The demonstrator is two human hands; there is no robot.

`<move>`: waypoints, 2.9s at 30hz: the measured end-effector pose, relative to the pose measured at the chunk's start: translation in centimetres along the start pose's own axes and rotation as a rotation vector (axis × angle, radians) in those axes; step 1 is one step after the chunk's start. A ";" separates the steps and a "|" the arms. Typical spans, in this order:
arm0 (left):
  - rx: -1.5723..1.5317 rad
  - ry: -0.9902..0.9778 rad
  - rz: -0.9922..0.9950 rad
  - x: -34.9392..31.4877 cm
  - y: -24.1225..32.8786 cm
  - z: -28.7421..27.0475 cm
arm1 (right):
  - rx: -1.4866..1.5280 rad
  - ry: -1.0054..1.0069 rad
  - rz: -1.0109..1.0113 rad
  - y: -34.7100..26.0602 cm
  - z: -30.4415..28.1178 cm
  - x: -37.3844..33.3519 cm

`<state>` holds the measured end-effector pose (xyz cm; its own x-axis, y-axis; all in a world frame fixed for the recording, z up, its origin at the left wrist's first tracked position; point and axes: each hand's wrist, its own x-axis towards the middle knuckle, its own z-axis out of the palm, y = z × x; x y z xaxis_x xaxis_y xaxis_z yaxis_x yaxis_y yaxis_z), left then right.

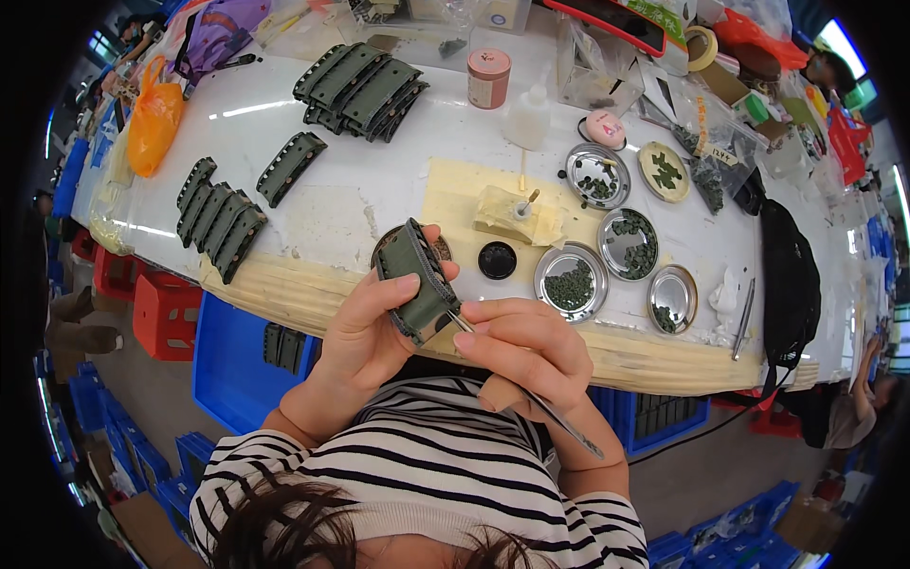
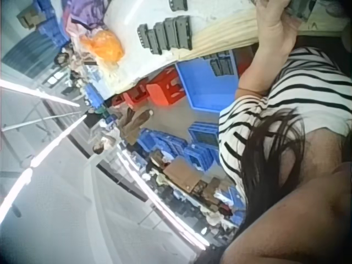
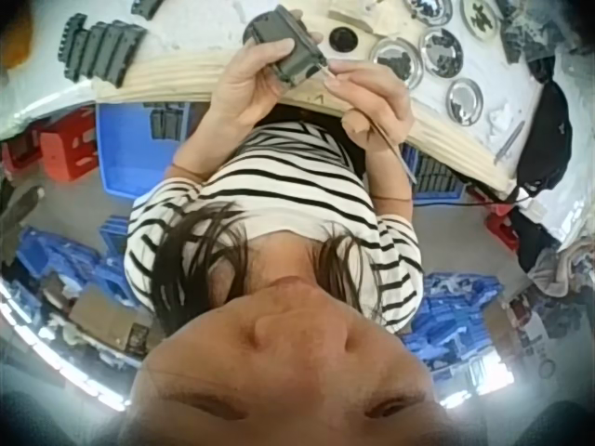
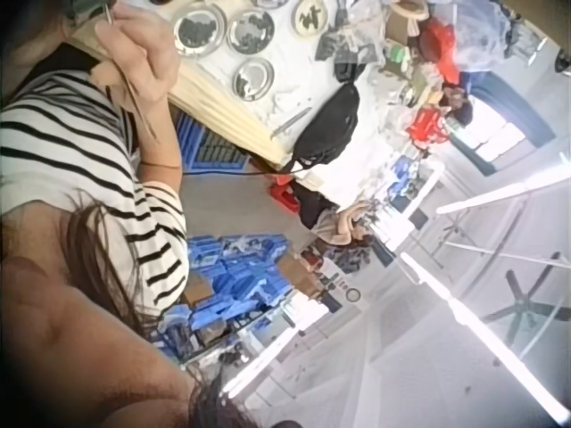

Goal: Assembling and detailing model tank components using small tools and supplies.

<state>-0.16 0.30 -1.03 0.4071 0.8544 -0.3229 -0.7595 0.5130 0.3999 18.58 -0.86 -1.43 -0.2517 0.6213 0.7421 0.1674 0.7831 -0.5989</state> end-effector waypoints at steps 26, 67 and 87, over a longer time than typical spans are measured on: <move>0.001 -0.038 -0.028 0.1 -0.2 -0.2 | -0.089 -0.061 -0.135 0.3 -0.2 -0.5; -0.026 -0.098 0.028 0.0 -0.9 -0.7 | -0.119 -0.049 -0.156 0.1 -0.3 -0.6; -0.667 -0.334 -0.063 0.9 1.1 -1.5 | -0.078 0.055 -0.112 -1.1 -0.3 1.9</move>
<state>-1.34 1.53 -2.15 0.5117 0.8591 -0.0083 -0.8330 0.4937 -0.2497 18.19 -0.52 0.67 -0.2207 0.5289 0.8195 0.2150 0.8459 -0.4880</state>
